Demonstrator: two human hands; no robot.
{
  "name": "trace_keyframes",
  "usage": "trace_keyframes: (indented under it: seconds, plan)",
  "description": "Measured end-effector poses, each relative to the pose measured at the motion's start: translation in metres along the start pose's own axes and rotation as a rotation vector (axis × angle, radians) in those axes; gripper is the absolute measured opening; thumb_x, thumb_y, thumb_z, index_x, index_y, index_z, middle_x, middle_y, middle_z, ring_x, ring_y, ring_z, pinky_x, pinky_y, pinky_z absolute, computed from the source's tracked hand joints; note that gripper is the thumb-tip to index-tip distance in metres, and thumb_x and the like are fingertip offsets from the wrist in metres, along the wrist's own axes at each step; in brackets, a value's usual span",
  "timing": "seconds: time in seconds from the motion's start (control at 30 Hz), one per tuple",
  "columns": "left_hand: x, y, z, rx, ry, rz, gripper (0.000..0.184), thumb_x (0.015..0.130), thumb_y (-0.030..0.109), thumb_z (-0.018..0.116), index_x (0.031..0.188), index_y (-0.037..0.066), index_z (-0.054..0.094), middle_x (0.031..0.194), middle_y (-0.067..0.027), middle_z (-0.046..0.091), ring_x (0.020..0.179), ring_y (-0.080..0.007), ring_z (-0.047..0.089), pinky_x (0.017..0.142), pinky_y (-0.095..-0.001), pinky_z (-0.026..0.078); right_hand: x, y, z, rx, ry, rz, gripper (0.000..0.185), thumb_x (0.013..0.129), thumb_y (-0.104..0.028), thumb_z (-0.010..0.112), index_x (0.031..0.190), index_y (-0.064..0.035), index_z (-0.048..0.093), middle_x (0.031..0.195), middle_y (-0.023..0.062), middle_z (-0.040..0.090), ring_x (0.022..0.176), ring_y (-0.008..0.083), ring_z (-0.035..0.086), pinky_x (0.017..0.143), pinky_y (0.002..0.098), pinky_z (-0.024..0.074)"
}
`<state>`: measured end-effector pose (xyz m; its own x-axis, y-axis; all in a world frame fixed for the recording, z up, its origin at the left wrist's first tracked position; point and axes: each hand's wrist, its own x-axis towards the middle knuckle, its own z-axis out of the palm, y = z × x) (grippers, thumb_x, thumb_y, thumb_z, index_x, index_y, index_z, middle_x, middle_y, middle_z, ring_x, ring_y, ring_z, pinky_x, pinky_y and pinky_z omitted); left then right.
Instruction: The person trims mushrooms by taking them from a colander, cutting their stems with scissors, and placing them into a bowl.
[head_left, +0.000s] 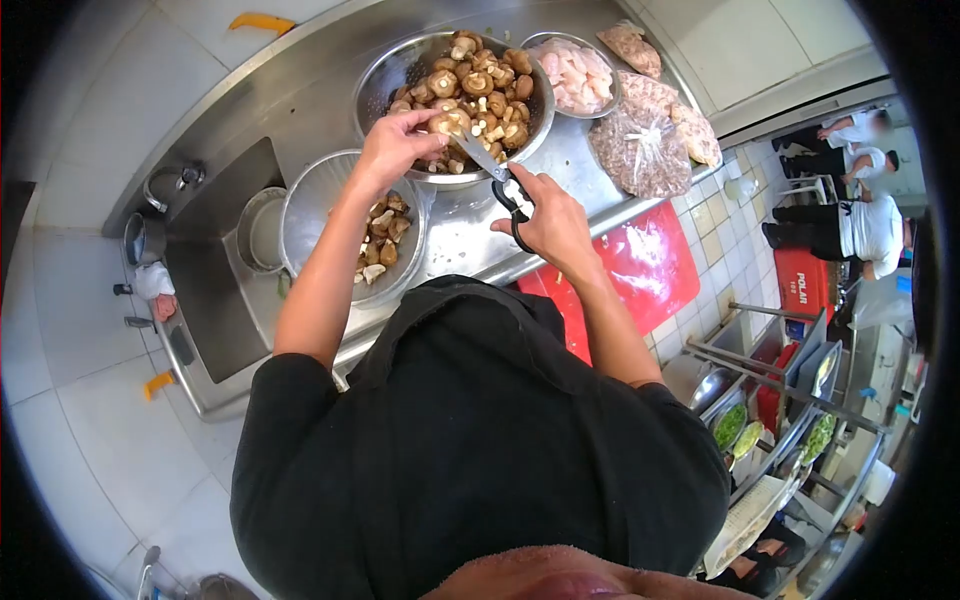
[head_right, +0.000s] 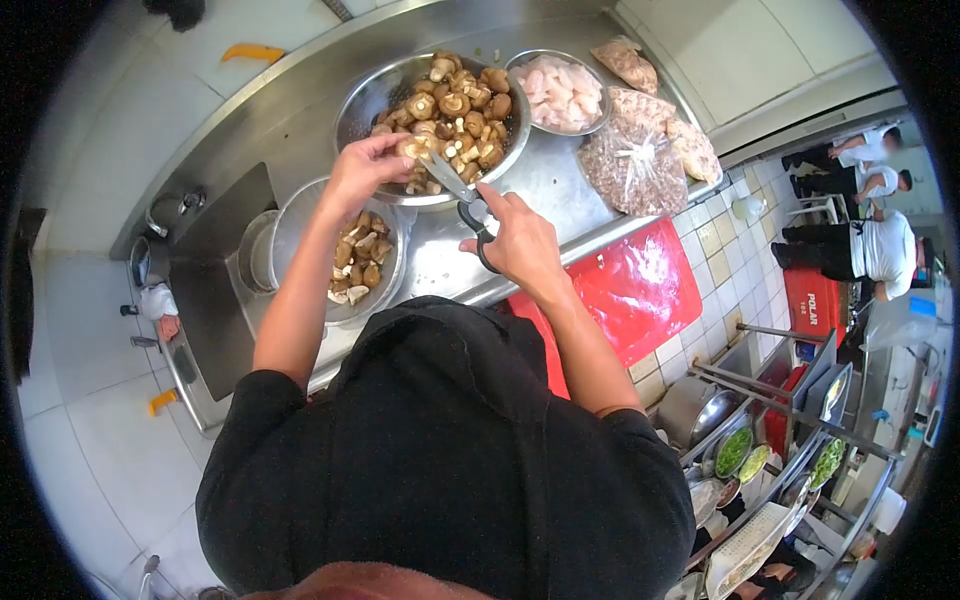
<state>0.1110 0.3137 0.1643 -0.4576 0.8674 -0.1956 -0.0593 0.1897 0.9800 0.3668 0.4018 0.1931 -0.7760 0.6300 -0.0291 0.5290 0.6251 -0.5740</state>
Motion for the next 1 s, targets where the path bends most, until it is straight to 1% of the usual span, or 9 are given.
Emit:
trace_keyframes:
  seconds: [0.1,0.3,0.4,0.5,0.6,0.7,0.8,0.9,1.0]
  plan:
    - [-0.012,0.001,0.003,0.085,0.015,0.007,0.056,0.085,0.012,0.078,0.135,-0.004,0.06,0.091,-0.0071,0.074,0.077,-0.0114,0.068,0.071,-0.0245,0.055,0.0,0.001,0.002,-0.035,-0.003,-0.042,0.083,0.066,-0.034,0.09,0.139,-0.0101,0.057,0.107,0.0179,0.067,0.099,0.0396,0.066,0.083,0.0472,0.0516]
    - [-0.019,-0.017,0.007,0.01,0.084,0.038,0.053,0.084,0.013,0.078,0.132,-0.005,0.062,0.087,-0.0069,0.073,0.072,-0.009,0.065,0.068,-0.0242,0.053,0.008,-0.001,0.007,-0.011,-0.061,-0.124,0.081,0.066,-0.033,0.091,0.136,-0.0068,0.059,0.1,0.0209,0.07,0.094,0.039,0.068,0.081,0.0456,0.0516]
    - [-0.023,-0.016,0.005,0.104,0.126,-0.027,0.049,0.085,0.01,0.077,0.128,-0.008,0.063,0.092,-0.007,0.073,0.074,-0.0105,0.066,0.069,-0.0243,0.054,0.009,-0.016,-0.002,0.026,-0.232,0.043,0.076,0.065,-0.031,0.09,0.131,-0.0047,0.062,0.1,0.0241,0.071,0.094,0.0408,0.068,0.079,0.0467,0.0528]
    - [-0.031,-0.007,0.009,0.129,0.145,-0.024,0.05,0.086,0.009,0.076,0.13,-0.01,0.061,0.091,-0.008,0.073,0.074,-0.0106,0.066,0.07,-0.0242,0.054,0.006,-0.007,0.01,0.083,-0.19,0.016,0.079,0.065,-0.035,0.09,0.131,-0.0036,0.062,0.101,0.0232,0.071,0.096,0.0403,0.069,0.081,0.0469,0.0529]
    - [-0.023,-0.022,0.002,0.054,0.165,0.006,0.053,0.085,0.01,0.076,0.131,-0.01,0.06,0.093,-0.0085,0.074,0.076,-0.011,0.067,0.071,-0.0246,0.054,-0.003,-0.013,0.012,0.004,-0.093,-0.065,0.08,0.065,-0.04,0.089,0.132,-0.0045,0.062,0.102,0.0222,0.072,0.097,0.0396,0.069,0.083,0.0457,0.0534]
    - [-0.024,-0.023,0.001,0.046,0.158,0.008,0.053,0.085,0.01,0.076,0.131,-0.01,0.061,0.095,-0.0086,0.074,0.077,-0.0109,0.067,0.072,-0.0251,0.055,-0.005,-0.021,0.009,0.006,-0.09,-0.056,0.084,0.065,-0.041,0.091,0.136,-0.0077,0.06,0.101,0.0207,0.072,0.097,0.0391,0.068,0.085,0.0444,0.0519]
    - [-0.029,-0.02,0.005,0.047,0.086,0.017,0.051,0.084,0.01,0.076,0.129,-0.011,0.061,0.096,-0.0087,0.074,0.078,-0.0112,0.068,0.074,-0.0252,0.055,-0.001,-0.012,0.019,-0.051,0.007,-0.139,0.083,0.064,-0.042,0.09,0.132,-0.0057,0.062,0.096,0.0217,0.072,0.092,0.0407,0.069,0.078,0.0484,0.0529]
    - [-0.029,-0.019,0.002,0.127,0.091,0.018,0.046,0.087,0.01,0.072,0.13,-0.004,0.064,0.099,-0.0084,0.074,0.08,-0.0112,0.068,0.069,-0.0247,0.056,0.005,-0.009,0.023,-0.11,-0.076,-0.082,0.083,0.067,-0.039,0.091,0.136,-0.0041,0.06,0.083,0.0163,0.071,0.079,0.0359,0.07,0.071,0.0453,0.053]
    - [-0.024,-0.026,-0.005,0.038,0.283,-0.027,0.042,0.089,0.013,0.068,0.13,0.005,0.067,0.105,-0.0076,0.073,0.082,-0.0114,0.068,0.062,-0.0242,0.056,0.006,-0.016,0.004,0.495,-0.406,0.217,0.084,0.071,-0.036,0.09,0.14,-0.0014,0.056,0.073,0.0082,0.066,0.066,0.0246,0.066,0.065,0.0378,0.0515]
